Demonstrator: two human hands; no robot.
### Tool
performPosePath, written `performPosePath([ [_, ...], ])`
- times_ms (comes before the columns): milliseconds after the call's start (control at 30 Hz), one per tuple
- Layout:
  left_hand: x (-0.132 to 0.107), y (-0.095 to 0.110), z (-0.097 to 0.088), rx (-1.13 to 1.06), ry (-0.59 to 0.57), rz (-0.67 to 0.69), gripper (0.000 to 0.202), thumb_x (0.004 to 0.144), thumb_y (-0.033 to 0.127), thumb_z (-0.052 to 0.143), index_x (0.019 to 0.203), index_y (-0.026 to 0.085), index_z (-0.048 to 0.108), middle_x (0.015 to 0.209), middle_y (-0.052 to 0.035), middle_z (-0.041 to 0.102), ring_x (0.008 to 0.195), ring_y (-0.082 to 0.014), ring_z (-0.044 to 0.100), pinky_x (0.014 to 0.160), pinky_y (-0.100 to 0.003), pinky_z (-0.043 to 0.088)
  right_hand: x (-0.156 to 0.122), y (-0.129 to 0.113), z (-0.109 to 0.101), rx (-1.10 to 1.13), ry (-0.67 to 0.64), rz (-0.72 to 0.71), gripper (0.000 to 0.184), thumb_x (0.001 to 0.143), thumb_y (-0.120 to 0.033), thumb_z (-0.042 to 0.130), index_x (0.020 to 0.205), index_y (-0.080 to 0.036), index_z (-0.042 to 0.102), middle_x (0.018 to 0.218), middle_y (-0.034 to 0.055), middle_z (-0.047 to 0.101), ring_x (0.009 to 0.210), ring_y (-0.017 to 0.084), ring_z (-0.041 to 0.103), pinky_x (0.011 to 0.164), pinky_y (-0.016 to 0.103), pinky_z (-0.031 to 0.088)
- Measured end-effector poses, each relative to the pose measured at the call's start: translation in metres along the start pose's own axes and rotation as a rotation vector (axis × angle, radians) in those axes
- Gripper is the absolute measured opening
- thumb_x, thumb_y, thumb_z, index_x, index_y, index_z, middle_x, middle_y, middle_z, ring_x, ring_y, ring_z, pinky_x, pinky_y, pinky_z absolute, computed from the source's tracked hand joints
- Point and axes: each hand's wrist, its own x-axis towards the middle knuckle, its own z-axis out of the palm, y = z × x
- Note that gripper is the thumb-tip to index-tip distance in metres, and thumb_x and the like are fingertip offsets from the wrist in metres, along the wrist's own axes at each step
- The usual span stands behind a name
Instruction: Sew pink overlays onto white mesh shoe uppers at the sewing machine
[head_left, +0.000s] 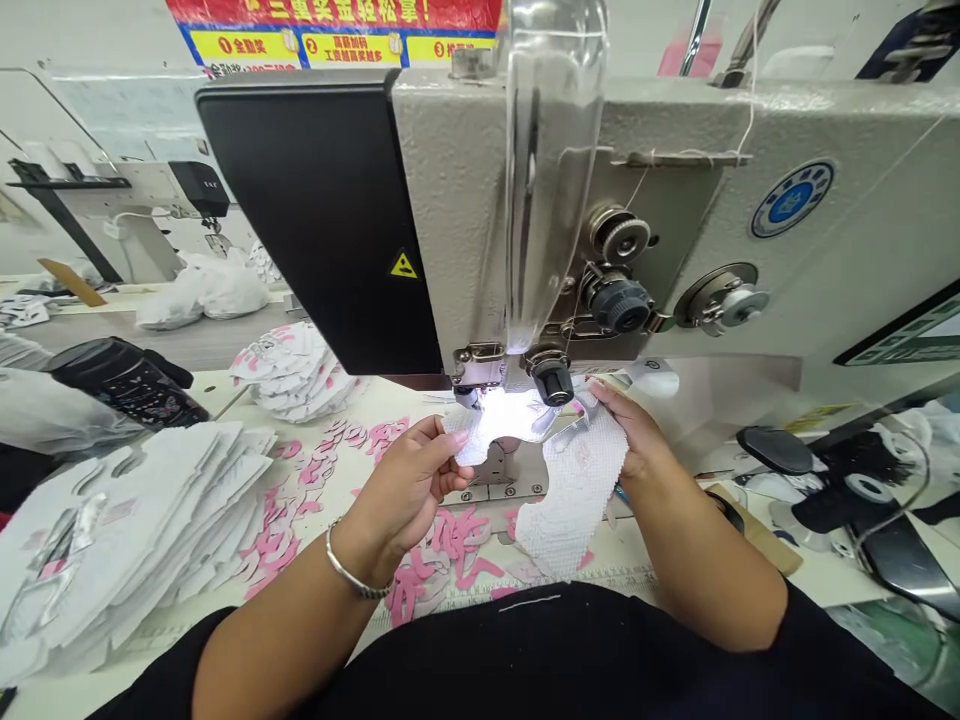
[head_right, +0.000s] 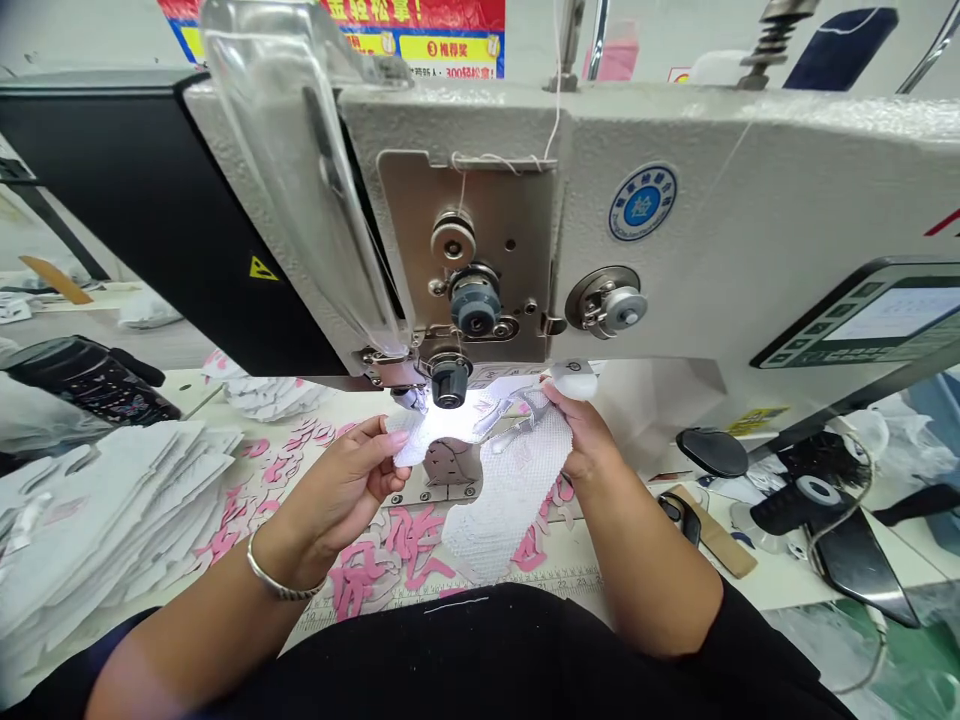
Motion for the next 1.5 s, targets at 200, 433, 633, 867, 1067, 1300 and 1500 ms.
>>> performPosePath([
  [200, 0.002, -0.003, 0.001, -0.041, -0.041, 0.004, 0.018, 0.079, 0.026, 0.074, 0.086, 0.019, 0.058, 0.077, 0.0017, 0.061, 0.058, -0.0063, 0.059, 0.053, -0.015, 0.049, 0.010, 0.010, -0.009, 0.144, 0.127, 0.075, 0.020, 0.082, -0.036, 0.067, 0.096, -0.021, 0.067, 0.094, 0.0034, 0.075, 0.091, 0.022, 0.069, 0.087, 0.037, 0.056],
  [433, 0.016, 0.017, -0.039, 0.157, -0.022, 0.091, 0.022, 0.081, 0.038, 0.070, 0.082, 0.019, 0.060, 0.073, -0.0002, 0.063, 0.062, -0.0109, 0.060, 0.059, -0.022, 0.050, 0.021, 0.013, -0.021, 0.065, 0.123, 0.083, 0.018, 0.079, -0.036, 0.067, 0.085, -0.020, 0.066, 0.088, 0.0052, 0.074, 0.089, 0.026, 0.069, 0.087, 0.040, 0.055],
  [633, 0.035, 0.028, -0.113, 0.722, 0.430, 0.284, 0.024, 0.076, 0.042, 0.070, 0.084, 0.020, 0.065, 0.069, 0.0011, 0.059, 0.062, -0.0128, 0.053, 0.057, -0.023, 0.042, 0.027, 0.011, -0.034, -0.011, 0.139, 0.053, 0.015, 0.075, -0.035, 0.069, 0.077, -0.021, 0.065, 0.078, 0.0032, 0.071, 0.078, 0.023, 0.068, 0.078, 0.037, 0.056],
  [867, 0.039, 0.006, -0.130, 1.297, 0.333, 0.140, 0.018, 0.076, 0.038, 0.062, 0.071, 0.021, 0.064, 0.064, -0.0003, 0.062, 0.058, -0.0159, 0.051, 0.053, -0.026, 0.033, 0.024, 0.015, -0.025, -0.059, 0.147, -0.049, 0.017, 0.077, -0.039, 0.070, 0.083, -0.023, 0.069, 0.086, 0.0032, 0.074, 0.085, 0.025, 0.069, 0.082, 0.041, 0.056],
  [1067, 0.019, -0.017, -0.110, 1.095, -0.033, 0.061, 0.019, 0.073, 0.040, 0.068, 0.081, 0.023, 0.071, 0.069, -0.0014, 0.062, 0.060, -0.0171, 0.054, 0.054, -0.026, 0.038, 0.027, 0.018, -0.027, -0.040, 0.105, -0.009, 0.030, 0.078, -0.048, 0.070, 0.095, -0.023, 0.069, 0.092, 0.0046, 0.073, 0.096, 0.030, 0.067, 0.089, 0.048, 0.054],
  [1300, 0.023, -0.056, -0.095, 1.459, -0.294, 0.277, 0.019, 0.084, 0.030, 0.058, 0.096, 0.026, 0.072, 0.093, -0.0061, 0.062, 0.087, -0.0223, 0.056, 0.079, -0.035, 0.043, 0.024, 0.019, -0.027, -0.030, 0.121, 0.072, 0.028, 0.082, -0.042, 0.066, 0.099, -0.020, 0.067, 0.095, 0.0052, 0.073, 0.096, 0.026, 0.067, 0.090, 0.043, 0.054],
  [1500, 0.027, -0.062, -0.097, 1.530, -0.388, 0.382, 0.021, 0.089, 0.025, 0.054, 0.096, 0.027, 0.073, 0.092, -0.0062, 0.059, 0.088, -0.0217, 0.055, 0.080, -0.035, 0.041, 0.027, 0.023, -0.030, -0.020, 0.123, 0.048, 0.024, 0.082, -0.039, 0.065, 0.099, -0.022, 0.068, 0.099, 0.0038, 0.073, 0.096, 0.025, 0.068, 0.090, 0.042, 0.055],
])
